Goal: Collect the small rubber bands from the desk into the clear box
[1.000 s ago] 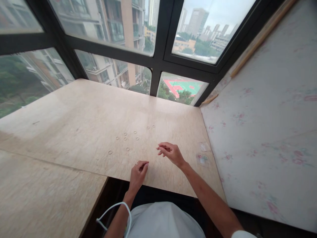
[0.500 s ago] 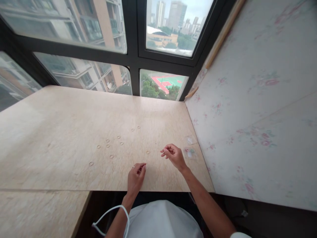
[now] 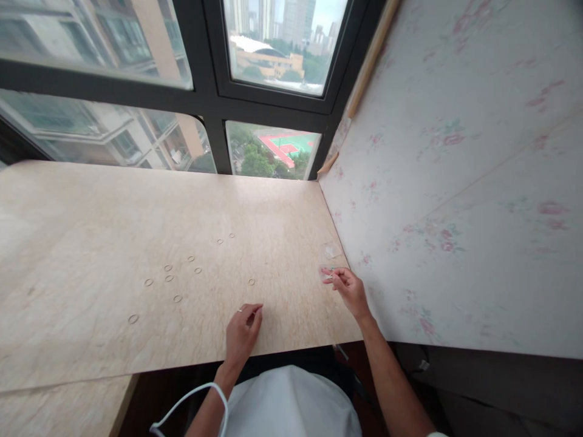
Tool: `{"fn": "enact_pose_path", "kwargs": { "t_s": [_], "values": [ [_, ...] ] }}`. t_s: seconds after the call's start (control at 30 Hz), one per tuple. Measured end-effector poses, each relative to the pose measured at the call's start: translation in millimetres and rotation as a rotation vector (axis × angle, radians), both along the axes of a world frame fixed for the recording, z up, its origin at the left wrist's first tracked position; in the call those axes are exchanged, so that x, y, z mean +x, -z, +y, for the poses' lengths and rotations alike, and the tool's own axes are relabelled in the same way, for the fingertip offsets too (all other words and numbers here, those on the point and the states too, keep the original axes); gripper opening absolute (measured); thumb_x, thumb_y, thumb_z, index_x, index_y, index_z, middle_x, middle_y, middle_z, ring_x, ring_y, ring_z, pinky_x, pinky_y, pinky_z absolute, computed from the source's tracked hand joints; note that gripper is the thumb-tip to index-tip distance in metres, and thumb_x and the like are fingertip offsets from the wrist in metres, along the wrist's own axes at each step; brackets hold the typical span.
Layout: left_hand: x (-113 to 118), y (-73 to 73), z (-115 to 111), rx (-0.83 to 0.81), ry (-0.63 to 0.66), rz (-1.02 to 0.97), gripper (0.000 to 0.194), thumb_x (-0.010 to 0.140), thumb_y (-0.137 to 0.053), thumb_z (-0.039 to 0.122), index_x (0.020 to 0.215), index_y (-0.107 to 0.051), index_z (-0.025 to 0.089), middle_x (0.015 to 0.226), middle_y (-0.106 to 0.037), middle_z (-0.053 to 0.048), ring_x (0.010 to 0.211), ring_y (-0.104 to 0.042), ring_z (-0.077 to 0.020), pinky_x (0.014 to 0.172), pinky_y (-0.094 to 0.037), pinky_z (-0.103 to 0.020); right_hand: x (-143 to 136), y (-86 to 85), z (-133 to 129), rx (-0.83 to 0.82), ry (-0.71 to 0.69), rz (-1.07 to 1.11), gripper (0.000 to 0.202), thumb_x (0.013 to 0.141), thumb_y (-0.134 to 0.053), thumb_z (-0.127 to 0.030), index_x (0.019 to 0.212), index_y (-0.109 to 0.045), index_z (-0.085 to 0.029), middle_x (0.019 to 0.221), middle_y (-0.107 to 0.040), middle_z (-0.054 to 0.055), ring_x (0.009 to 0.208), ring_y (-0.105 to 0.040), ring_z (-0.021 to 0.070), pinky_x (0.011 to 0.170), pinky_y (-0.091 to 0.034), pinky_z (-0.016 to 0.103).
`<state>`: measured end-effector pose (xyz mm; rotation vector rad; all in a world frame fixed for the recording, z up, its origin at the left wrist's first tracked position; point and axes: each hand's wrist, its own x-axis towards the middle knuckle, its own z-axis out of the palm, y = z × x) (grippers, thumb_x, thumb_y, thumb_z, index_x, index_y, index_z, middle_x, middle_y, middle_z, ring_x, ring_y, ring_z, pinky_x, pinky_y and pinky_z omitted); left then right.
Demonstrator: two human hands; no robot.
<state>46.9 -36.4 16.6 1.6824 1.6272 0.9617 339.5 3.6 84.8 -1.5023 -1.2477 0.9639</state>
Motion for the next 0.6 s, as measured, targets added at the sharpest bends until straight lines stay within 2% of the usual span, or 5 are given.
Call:
{"fn": "enact_pose_path", "kwargs": {
  "t_s": [0.17, 0.37, 0.6],
  "values": [
    [-0.2, 0.7, 0.7, 0.038, 0.013, 0.095, 0.024, 0.089, -0.047, 0.035, 0.091, -0.068, 0.023, 0.089, -0.071, -0.003, 0.077, -0.066, -0.0192, 0.068, -0.051, -0.03, 23.9, 0.2, 4.0, 0.072, 0.096, -0.219, 0.03, 0.085, -0.056, -0.047, 0.094, -0.064, -0.02, 0.11, -0.07, 0.013, 0.095, -0.068, 0.025, 0.078, -0.053, 0.037],
    [1.3, 5.5, -0.7, 0.112, -0.001, 0.208, 0.023, 0.089, -0.047, 0.033, 0.09, -0.069, 0.024, 0.088, -0.071, -0.003, 0.072, -0.064, -0.0186, 0.066, -0.048, -0.029, 37.7, 5.7, 16.8, 0.201, 0.092, -0.475, 0.032, 0.089, -0.049, -0.045, 0.095, -0.068, -0.019, 0.109, -0.066, 0.013, 0.101, -0.061, 0.0243, 0.074, -0.052, 0.035],
    [1.2, 5.0, -0.6, 0.122, 0.013, 0.236, 0.023, 0.09, -0.047, 0.033, 0.09, -0.068, 0.024, 0.087, -0.071, -0.003, 0.074, -0.065, -0.0185, 0.066, -0.047, -0.028, 46.0, 19.0, 29.5, 0.166, 0.072, -0.572, 0.034, 0.088, -0.048, -0.044, 0.092, -0.07, -0.019, 0.096, -0.062, 0.011, 0.088, -0.059, 0.0225, 0.071, -0.05, 0.034]
  ]
}}
